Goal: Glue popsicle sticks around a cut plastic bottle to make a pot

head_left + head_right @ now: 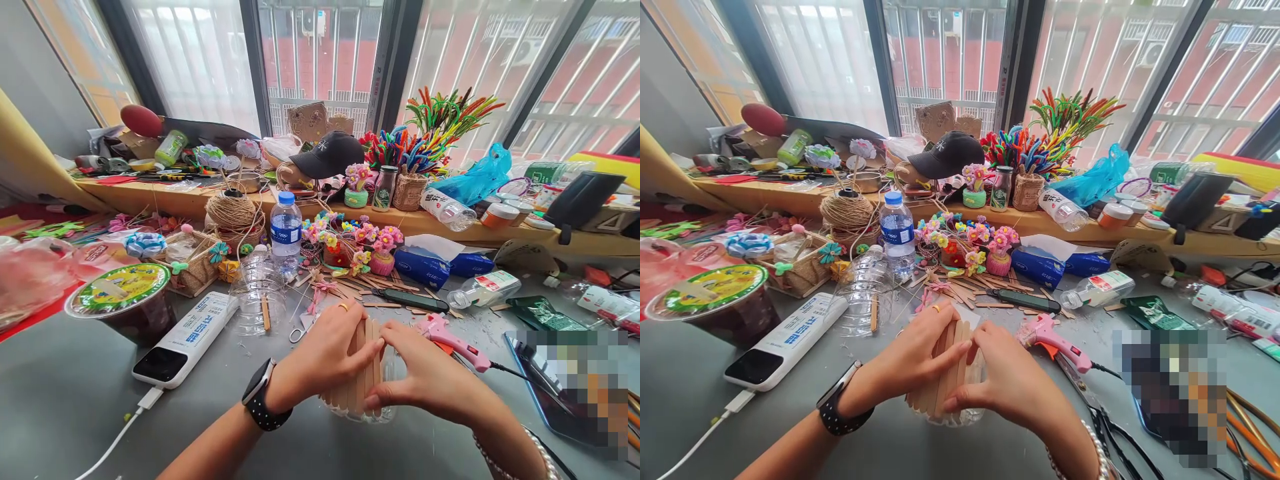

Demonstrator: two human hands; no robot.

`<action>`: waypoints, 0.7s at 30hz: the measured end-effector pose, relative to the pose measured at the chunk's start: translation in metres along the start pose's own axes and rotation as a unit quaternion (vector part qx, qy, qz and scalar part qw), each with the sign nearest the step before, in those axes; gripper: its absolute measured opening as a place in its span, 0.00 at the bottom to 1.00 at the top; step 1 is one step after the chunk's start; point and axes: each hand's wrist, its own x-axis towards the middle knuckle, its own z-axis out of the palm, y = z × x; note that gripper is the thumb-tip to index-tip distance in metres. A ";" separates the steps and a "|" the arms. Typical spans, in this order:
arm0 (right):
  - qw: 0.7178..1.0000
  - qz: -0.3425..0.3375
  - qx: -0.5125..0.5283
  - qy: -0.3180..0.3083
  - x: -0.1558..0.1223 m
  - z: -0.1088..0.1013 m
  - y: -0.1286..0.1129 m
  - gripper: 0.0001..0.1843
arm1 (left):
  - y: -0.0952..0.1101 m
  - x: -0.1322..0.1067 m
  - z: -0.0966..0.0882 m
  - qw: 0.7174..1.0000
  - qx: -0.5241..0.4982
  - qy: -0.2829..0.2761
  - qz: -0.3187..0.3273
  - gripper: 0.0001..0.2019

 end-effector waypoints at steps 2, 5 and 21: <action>1.000 0.005 -0.005 0.001 0.001 -0.001 0.001 0.25 | 0.001 0.000 0.002 1.000 0.001 0.007 -0.010 0.13; 1.000 0.003 -0.004 -0.006 0.002 -0.001 0.002 0.25 | 0.001 0.000 0.003 1.000 0.003 0.008 -0.018 0.13; 1.000 -0.020 0.015 -0.016 0.000 0.000 0.001 0.27 | 0.003 -0.003 -0.002 1.000 -0.023 0.005 -0.016 0.10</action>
